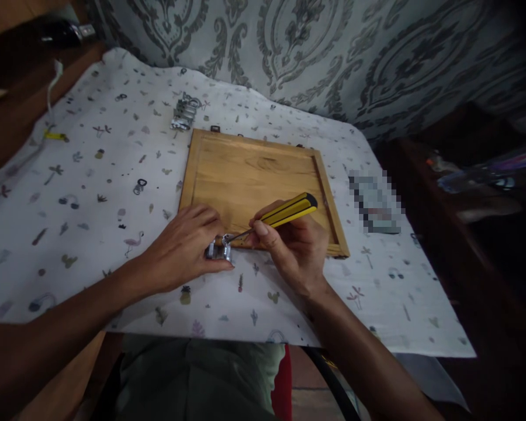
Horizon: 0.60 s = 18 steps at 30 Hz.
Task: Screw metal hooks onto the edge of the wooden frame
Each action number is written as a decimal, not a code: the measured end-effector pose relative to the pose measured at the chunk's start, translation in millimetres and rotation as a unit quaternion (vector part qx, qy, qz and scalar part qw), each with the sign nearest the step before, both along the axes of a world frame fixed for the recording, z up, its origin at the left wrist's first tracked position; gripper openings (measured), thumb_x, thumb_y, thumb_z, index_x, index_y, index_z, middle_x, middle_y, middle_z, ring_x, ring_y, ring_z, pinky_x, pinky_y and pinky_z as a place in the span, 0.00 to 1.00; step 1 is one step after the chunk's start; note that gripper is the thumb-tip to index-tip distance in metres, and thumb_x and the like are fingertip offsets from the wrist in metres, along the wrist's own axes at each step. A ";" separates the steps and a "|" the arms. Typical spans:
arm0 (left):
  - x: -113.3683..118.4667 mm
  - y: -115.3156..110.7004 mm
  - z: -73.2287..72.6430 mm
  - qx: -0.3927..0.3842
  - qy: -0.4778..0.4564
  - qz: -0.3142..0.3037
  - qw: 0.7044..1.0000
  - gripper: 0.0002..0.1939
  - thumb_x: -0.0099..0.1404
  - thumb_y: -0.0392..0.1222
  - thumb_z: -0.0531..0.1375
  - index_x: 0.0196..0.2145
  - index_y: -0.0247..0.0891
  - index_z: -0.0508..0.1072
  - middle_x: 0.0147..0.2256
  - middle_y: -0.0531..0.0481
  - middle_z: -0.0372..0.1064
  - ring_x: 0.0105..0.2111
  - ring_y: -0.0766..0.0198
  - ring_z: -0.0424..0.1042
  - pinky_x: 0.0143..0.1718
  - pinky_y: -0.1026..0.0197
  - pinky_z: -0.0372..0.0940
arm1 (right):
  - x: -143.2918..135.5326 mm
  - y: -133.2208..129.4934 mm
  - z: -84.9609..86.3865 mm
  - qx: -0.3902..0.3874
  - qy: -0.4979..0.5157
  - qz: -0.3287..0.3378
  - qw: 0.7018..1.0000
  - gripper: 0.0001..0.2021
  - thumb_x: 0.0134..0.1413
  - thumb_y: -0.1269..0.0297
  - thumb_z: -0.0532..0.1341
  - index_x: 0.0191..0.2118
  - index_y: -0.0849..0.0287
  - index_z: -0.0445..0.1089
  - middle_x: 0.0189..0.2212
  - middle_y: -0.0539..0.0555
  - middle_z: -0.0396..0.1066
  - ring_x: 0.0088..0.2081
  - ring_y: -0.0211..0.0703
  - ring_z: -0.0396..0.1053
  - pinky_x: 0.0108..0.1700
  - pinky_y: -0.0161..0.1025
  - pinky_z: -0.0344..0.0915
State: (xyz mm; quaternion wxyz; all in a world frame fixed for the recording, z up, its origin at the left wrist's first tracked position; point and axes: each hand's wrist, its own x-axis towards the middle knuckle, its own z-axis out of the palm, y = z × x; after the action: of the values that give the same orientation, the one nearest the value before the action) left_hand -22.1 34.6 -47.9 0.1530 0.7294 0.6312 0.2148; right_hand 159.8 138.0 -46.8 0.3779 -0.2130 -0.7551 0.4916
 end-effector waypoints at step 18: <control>-2.0 -0.4 -3.2 0.004 -0.008 -0.010 1.000 0.18 0.63 0.51 0.71 0.39 0.35 0.74 0.42 0.43 0.72 0.47 0.47 0.70 0.47 0.45 0.67 | 6.6 -0.2 8.4 0.179 -0.030 0.056 0.982 0.03 0.64 0.65 0.66 0.42 0.54 0.73 0.34 0.51 0.77 0.34 0.41 0.76 0.35 0.39 0.74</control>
State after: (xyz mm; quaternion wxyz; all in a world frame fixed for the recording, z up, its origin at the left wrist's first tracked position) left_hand -24.1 34.2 -51.0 0.1576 0.7342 0.6221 0.2216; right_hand 166.5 137.8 -38.4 0.3587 -0.1136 -0.8529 0.3619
